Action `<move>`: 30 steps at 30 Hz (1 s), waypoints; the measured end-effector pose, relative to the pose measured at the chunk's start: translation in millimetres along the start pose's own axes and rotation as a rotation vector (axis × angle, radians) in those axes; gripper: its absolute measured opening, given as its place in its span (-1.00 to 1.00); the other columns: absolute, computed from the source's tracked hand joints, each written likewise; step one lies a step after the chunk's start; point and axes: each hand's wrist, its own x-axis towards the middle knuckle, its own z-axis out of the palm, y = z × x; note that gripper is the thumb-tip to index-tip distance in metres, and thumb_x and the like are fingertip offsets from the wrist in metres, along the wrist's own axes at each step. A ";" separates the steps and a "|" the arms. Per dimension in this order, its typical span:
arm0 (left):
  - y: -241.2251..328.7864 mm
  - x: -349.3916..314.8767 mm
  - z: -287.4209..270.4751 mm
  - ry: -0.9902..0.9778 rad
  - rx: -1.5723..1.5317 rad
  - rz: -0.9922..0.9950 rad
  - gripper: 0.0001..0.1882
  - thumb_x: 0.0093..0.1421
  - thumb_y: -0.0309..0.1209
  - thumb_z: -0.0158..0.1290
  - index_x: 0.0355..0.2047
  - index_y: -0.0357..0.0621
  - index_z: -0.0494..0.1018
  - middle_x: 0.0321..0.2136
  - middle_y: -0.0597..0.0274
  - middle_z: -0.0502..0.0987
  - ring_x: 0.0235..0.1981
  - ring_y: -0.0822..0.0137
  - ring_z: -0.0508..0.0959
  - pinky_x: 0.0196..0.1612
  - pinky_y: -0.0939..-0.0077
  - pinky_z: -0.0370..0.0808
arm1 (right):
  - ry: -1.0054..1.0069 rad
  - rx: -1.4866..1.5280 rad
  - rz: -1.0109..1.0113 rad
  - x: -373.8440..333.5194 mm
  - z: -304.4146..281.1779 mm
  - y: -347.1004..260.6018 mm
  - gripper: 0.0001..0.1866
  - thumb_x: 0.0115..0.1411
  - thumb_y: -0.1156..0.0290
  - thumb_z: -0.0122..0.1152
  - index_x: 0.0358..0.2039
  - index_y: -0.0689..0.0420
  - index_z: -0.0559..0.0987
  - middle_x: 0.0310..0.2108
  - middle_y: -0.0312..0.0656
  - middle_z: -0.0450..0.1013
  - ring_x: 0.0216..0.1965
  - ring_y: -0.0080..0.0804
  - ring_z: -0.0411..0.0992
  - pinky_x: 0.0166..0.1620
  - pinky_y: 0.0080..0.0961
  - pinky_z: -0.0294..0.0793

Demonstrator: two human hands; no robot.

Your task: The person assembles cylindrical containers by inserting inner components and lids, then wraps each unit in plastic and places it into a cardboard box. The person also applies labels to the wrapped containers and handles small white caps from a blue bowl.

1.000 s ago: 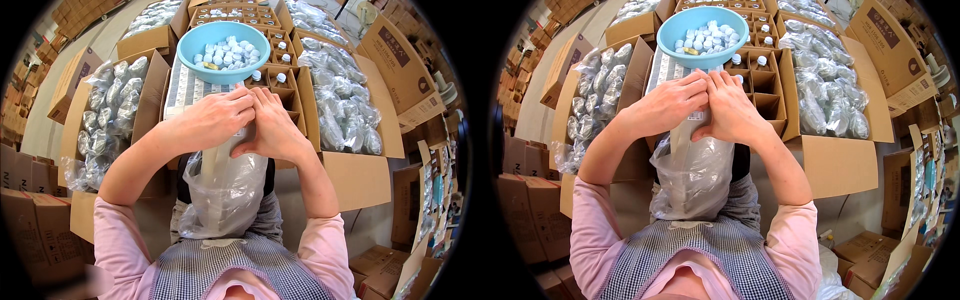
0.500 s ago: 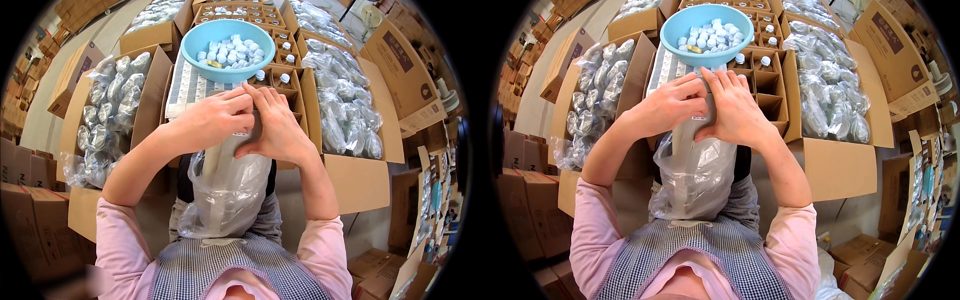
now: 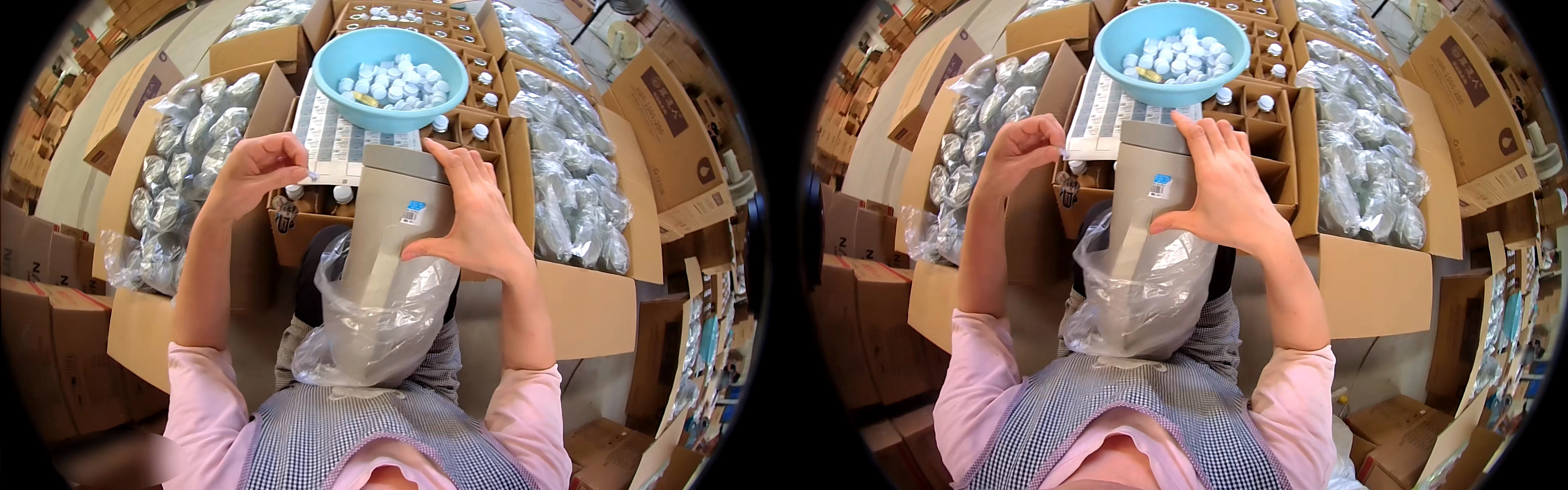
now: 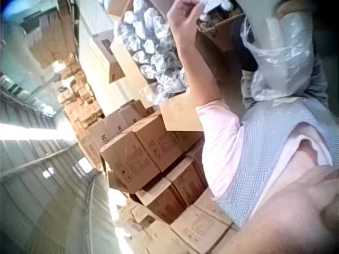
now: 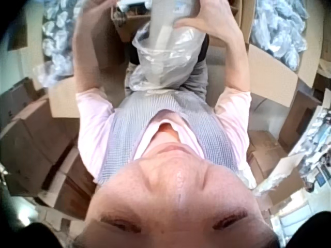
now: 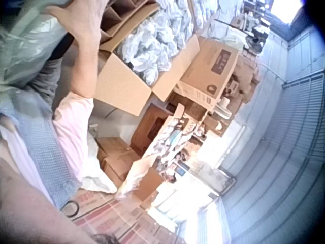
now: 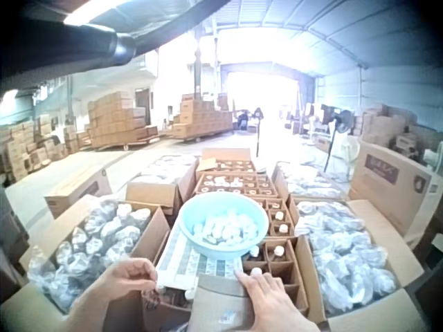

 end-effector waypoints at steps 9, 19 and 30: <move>-241.0 -72.6 -38.5 0.775 0.409 -0.559 -0.81 0.03 -0.36 0.34 -0.53 -0.23 0.62 -0.61 0.26 0.61 -0.57 0.52 0.54 -0.44 0.54 0.47 | 0.021 0.032 0.030 0.1 3.1 -1.9 0.24 -0.49 0.04 0.66 0.25 0.19 0.25 -0.03 -0.02 0.35 0.01 0.00 0.30 0.12 -0.15 0.23; -271.5 -81.8 -33.2 1.015 0.900 -0.334 -0.46 -0.24 -0.26 0.51 -0.57 -0.22 0.31 -0.44 0.16 0.40 -0.49 0.14 0.44 -0.44 0.25 0.40 | 0.050 0.023 0.081 -5.8 -2.2 4.9 0.22 -0.45 -0.11 0.63 0.21 0.26 0.31 -0.05 -0.06 0.40 -0.03 -0.08 0.33 0.10 -0.19 0.27; -186.9 17.6 9.4 0.643 0.860 -0.056 -0.82 0.11 -0.54 0.09 -0.28 -0.19 0.62 -0.33 0.07 0.57 -0.21 0.05 0.54 -0.09 0.22 0.47 | 0.146 0.862 0.159 -3.3 -0.4 94.6 -0.27 0.14 -0.16 0.25 -0.01 0.33 0.51 -0.08 -0.01 0.46 0.00 -0.22 0.40 0.07 -0.33 0.35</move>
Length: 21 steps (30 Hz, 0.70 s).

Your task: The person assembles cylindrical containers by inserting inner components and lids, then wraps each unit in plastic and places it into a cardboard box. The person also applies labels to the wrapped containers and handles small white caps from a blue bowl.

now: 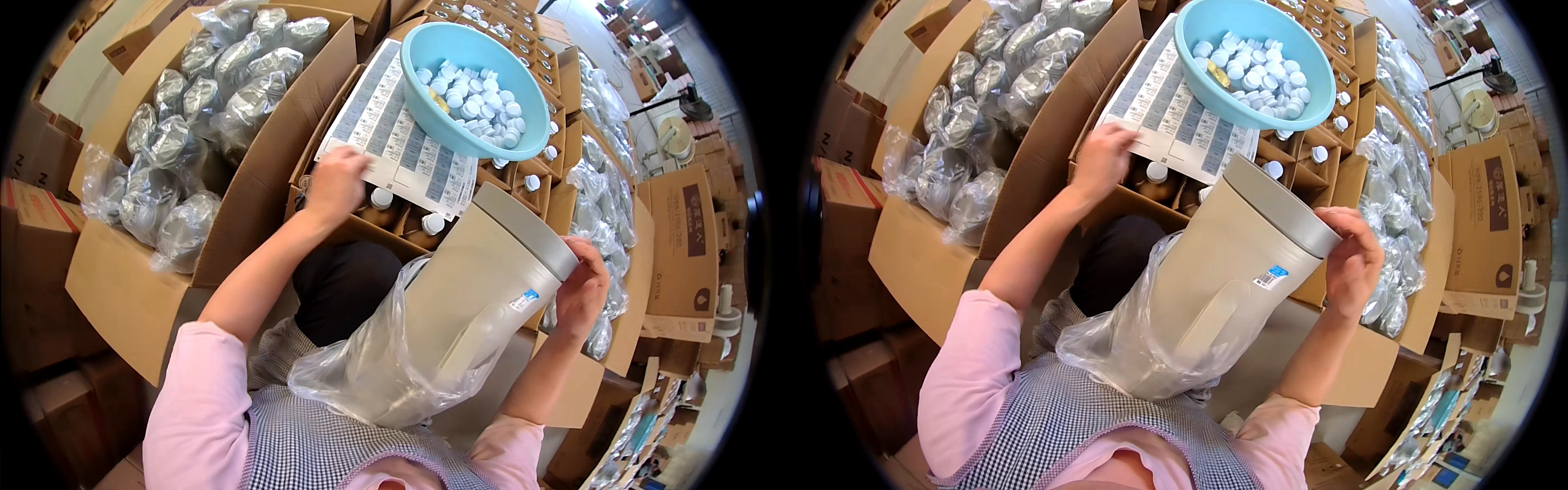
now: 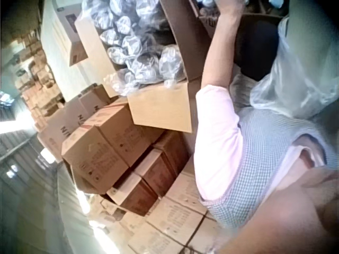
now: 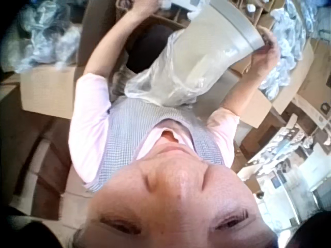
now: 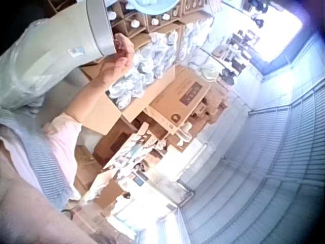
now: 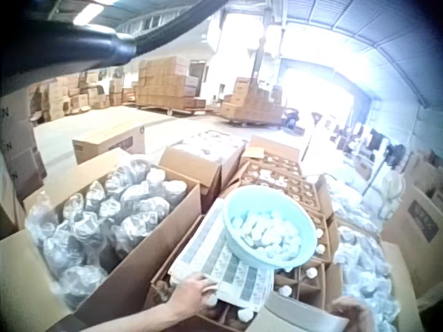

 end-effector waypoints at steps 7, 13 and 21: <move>24.3 29.2 98.3 -0.430 0.259 0.308 -0.44 -0.06 -0.33 0.34 0.00 -0.11 0.48 -0.04 0.11 0.43 0.10 0.09 0.36 0.13 0.13 0.32 | 0.076 -0.348 0.463 44.7 13.4 110.7 -0.57 0.12 0.27 0.40 -0.05 0.20 0.55 -0.11 -0.12 0.52 -0.05 -0.23 0.47 0.03 -0.31 0.42; 1.9 38.9 124.9 -0.340 0.271 0.411 -0.65 0.06 -0.41 0.12 -0.09 -0.08 0.53 -0.11 0.13 0.45 0.06 0.14 0.39 0.15 0.16 0.27 | -0.240 -1.000 0.029 50.8 35.5 215.6 -0.38 -0.03 0.26 0.50 0.04 0.16 0.50 0.00 -0.04 0.46 0.03 -0.08 0.43 0.04 -0.26 0.43; 6.6 47.8 132.6 -0.320 0.172 0.230 -0.60 -0.11 -0.40 0.31 -0.17 0.03 0.58 -0.16 0.27 0.47 0.02 0.22 0.41 0.09 0.18 0.31 | -0.212 -0.977 -0.001 85.8 69.5 233.8 -0.46 -0.16 0.37 0.54 -0.12 0.19 0.59 -0.17 -0.07 0.53 -0.13 -0.08 0.49 -0.07 -0.28 0.47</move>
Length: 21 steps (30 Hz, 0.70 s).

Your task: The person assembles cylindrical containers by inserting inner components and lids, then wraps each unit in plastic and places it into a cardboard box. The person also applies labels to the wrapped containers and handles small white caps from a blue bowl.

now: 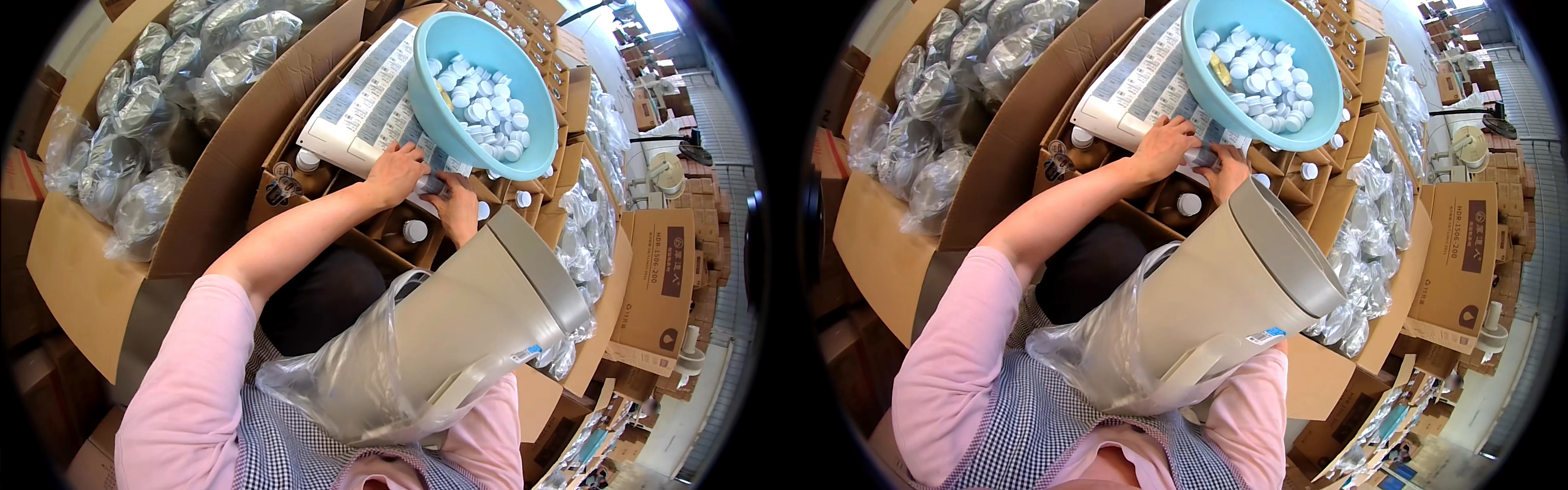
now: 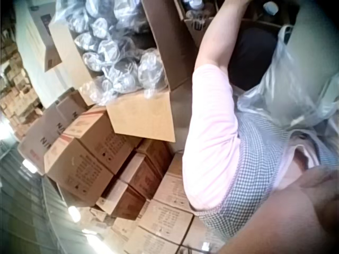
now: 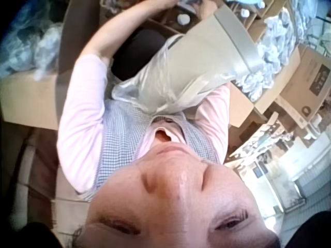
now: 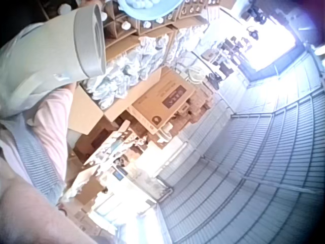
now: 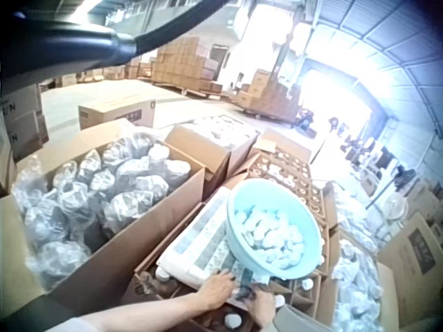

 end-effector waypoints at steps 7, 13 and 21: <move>11.2 13.2 -2.8 0.032 -0.152 -0.129 -0.78 -0.05 -0.36 0.29 -0.33 0.01 0.63 -0.20 0.28 0.53 -0.02 0.21 0.44 0.02 0.19 0.32 | 0.056 0.216 0.215 13.5 6.2 -2.5 -0.70 -0.13 0.51 0.49 -0.32 0.23 0.65 -0.33 -0.10 0.57 -0.32 -0.27 0.54 -0.21 -0.37 0.51; 13.2 19.6 6.5 0.127 -0.243 -0.195 -0.89 -0.06 -0.47 0.22 -0.46 -0.02 0.61 -0.36 0.28 0.54 -0.14 0.18 0.49 -0.05 0.19 0.34 | 0.024 0.369 0.356 21.3 5.5 0.2 -0.74 -0.09 0.55 0.46 -0.33 0.24 0.64 -0.36 -0.10 0.58 -0.33 -0.32 0.56 -0.21 -0.40 0.53; 15.5 20.6 5.5 0.202 -0.239 -0.164 -0.91 -0.08 -0.48 0.25 -0.52 -0.05 0.58 -0.42 0.28 0.52 -0.19 0.17 0.48 -0.08 0.22 0.35 | 0.250 -0.263 0.197 3.7 -3.8 10.2 -0.43 -0.11 0.34 0.55 -0.07 0.21 0.54 -0.36 -0.07 0.58 -0.31 -0.39 0.56 -0.25 -0.50 0.54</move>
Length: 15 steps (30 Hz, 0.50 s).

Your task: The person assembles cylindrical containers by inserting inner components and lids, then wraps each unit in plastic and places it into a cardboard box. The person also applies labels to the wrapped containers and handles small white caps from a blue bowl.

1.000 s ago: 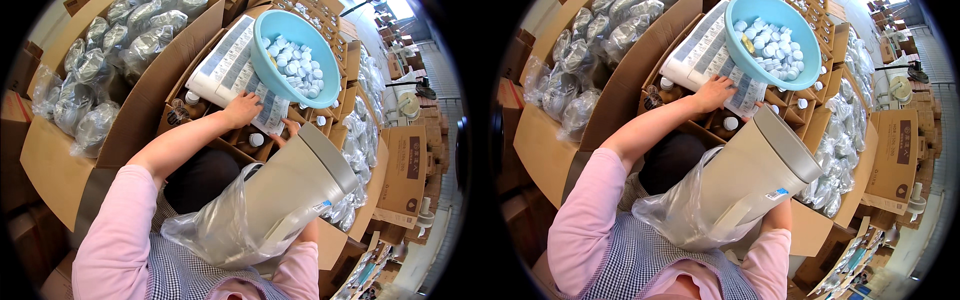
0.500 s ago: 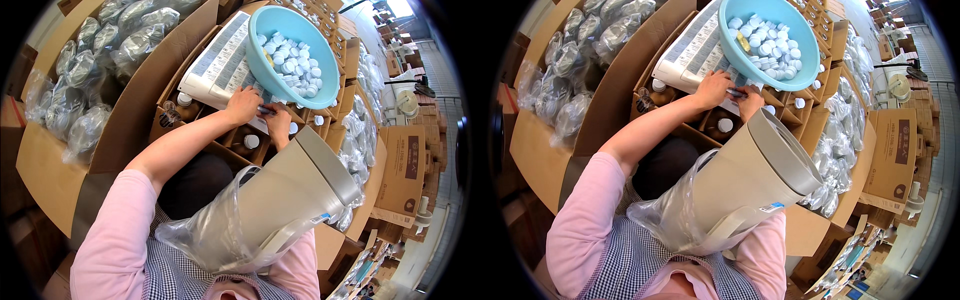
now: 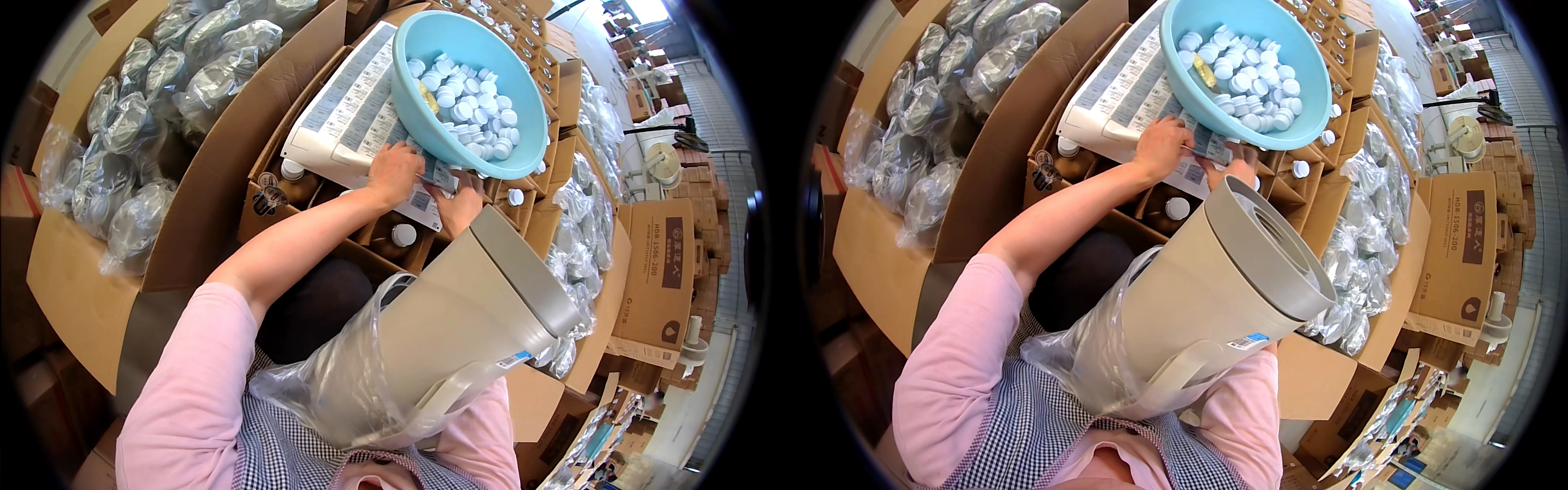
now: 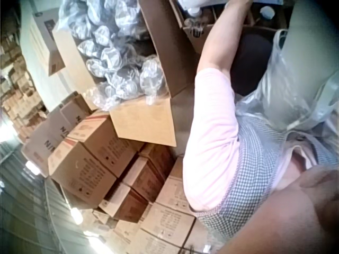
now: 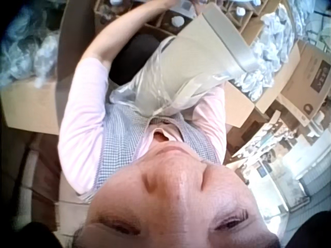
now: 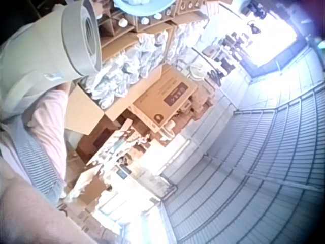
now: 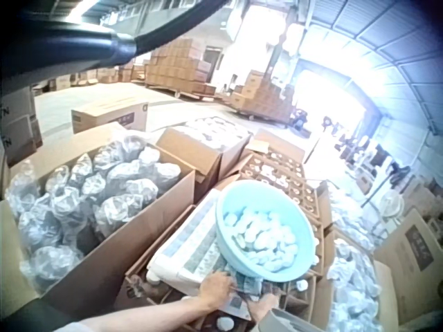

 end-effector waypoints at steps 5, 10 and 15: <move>3.8 2.1 -9.1 0.011 -0.010 0.045 -0.81 -0.11 -0.42 0.33 -0.41 -0.07 0.62 -0.35 0.26 0.56 -0.15 0.16 0.48 -0.06 0.23 0.35 | -0.285 0.717 0.606 4.5 0.1 17.5 -0.16 -0.16 0.37 0.62 0.14 0.21 0.36 -0.32 0.01 0.58 -0.35 -0.38 0.57 -0.30 -0.52 0.53; 6.7 2.4 -17.1 -0.124 0.006 -0.007 -0.68 -0.11 -0.37 0.35 -0.28 -0.07 0.65 -0.24 0.21 0.58 -0.07 0.14 0.46 0.01 0.21 0.33 | -0.341 1.222 0.526 2.4 5.4 21.5 -0.24 -0.16 0.62 0.56 0.12 0.15 0.45 -0.20 -0.18 0.58 -0.22 -0.45 0.55 -0.15 -0.50 0.56; 1.9 -3.4 -16.7 -0.104 0.008 -0.010 -0.67 -0.10 -0.39 0.34 -0.25 -0.03 0.66 -0.22 0.24 0.58 -0.07 0.14 0.45 0.02 0.19 0.33 | -0.543 1.480 0.370 0.0 25.4 28.9 -0.30 -0.05 0.76 0.41 0.16 0.15 0.47 -0.04 -0.13 0.52 -0.04 -0.46 0.49 0.05 -0.56 0.49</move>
